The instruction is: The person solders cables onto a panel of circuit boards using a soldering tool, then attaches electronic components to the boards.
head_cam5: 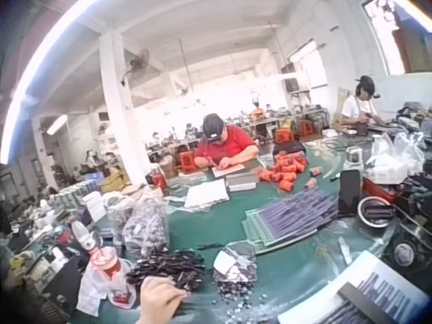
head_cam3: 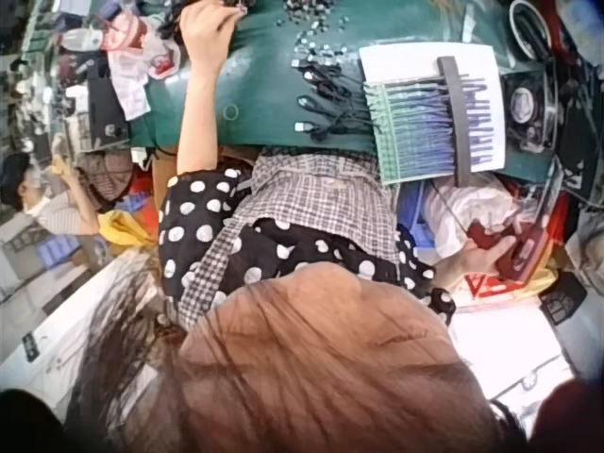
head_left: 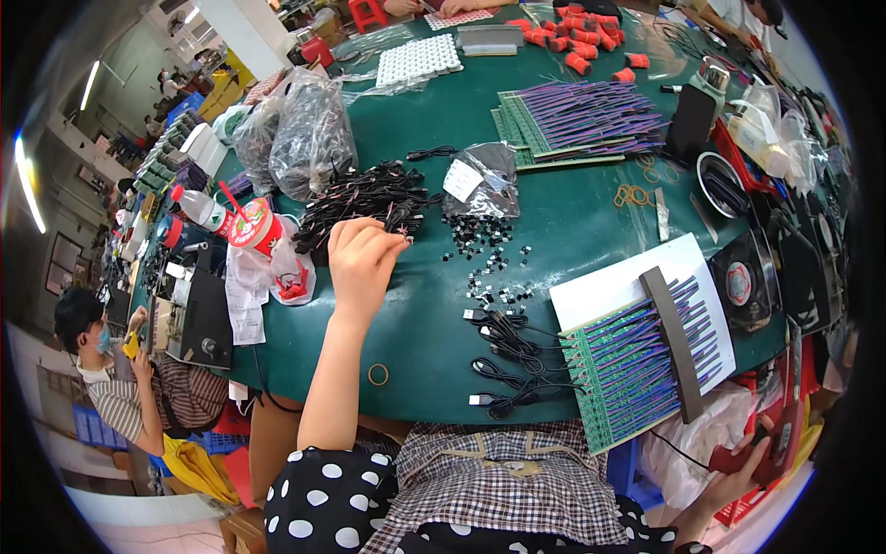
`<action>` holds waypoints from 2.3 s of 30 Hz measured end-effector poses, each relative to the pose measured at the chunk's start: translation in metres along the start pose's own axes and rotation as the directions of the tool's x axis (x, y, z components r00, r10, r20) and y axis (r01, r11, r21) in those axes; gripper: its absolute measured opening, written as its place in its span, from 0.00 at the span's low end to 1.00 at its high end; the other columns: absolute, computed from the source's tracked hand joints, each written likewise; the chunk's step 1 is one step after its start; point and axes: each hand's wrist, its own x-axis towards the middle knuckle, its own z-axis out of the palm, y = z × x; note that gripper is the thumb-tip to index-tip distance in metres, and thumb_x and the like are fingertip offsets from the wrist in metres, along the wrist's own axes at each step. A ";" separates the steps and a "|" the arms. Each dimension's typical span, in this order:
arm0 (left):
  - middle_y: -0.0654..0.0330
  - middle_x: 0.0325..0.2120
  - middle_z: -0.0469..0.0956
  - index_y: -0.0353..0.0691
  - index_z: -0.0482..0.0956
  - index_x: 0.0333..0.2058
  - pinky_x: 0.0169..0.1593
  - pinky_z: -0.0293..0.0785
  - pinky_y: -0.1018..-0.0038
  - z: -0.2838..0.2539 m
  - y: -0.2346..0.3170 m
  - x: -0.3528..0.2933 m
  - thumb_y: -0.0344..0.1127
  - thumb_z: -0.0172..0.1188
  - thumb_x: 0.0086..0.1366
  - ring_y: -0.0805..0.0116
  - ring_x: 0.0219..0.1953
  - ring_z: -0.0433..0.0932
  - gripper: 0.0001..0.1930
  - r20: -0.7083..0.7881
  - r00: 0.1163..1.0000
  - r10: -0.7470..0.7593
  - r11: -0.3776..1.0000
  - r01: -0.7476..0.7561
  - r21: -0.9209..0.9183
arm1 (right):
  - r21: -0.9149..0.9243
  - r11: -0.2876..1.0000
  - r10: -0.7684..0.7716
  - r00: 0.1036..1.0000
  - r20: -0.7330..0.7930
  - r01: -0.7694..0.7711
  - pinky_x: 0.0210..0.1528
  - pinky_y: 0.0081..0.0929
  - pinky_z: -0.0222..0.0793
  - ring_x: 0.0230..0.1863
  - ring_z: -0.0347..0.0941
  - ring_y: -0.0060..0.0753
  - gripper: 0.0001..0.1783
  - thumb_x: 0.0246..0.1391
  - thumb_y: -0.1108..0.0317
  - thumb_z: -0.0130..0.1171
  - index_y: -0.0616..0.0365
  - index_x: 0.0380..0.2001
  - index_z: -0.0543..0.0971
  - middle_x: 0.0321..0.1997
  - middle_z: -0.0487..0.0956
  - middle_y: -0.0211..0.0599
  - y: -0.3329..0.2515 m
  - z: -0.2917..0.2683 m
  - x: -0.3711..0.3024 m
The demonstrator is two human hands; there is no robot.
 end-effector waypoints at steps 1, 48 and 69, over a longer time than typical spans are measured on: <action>0.62 0.20 0.75 0.40 0.78 0.20 0.38 0.67 0.67 -0.003 0.009 0.006 0.28 0.66 0.42 0.62 0.33 0.75 0.05 -0.019 0.996 0.091 0.995 -0.090 0.037 | 0.000 1.000 -0.011 1.000 -0.020 0.011 0.31 0.16 0.62 0.31 0.64 0.20 0.16 0.60 0.71 0.51 0.65 0.49 0.66 0.50 0.72 0.38 0.000 0.002 -0.001; 0.63 0.26 0.76 0.40 0.80 0.26 0.39 0.64 0.71 0.008 0.211 -0.040 0.24 0.66 0.47 0.66 0.31 0.72 0.06 0.581 0.813 -0.035 0.715 0.427 -0.554 | -0.156 0.748 0.601 0.558 0.573 -0.645 0.39 0.27 0.67 0.32 0.69 0.26 0.39 0.46 0.46 0.66 0.66 0.50 0.66 0.34 0.73 0.35 -0.041 0.012 -0.077; 0.61 0.29 0.67 0.41 0.78 0.25 0.42 0.61 0.67 0.020 0.235 -0.050 0.25 0.67 0.43 0.60 0.39 0.65 0.09 0.532 0.841 -0.098 0.858 0.342 -0.382 | -0.281 0.649 0.662 0.343 0.666 -0.707 0.33 0.17 0.71 0.29 0.75 0.22 0.30 0.39 0.71 0.68 0.71 0.47 0.70 0.32 0.78 0.35 -0.020 -0.008 -0.093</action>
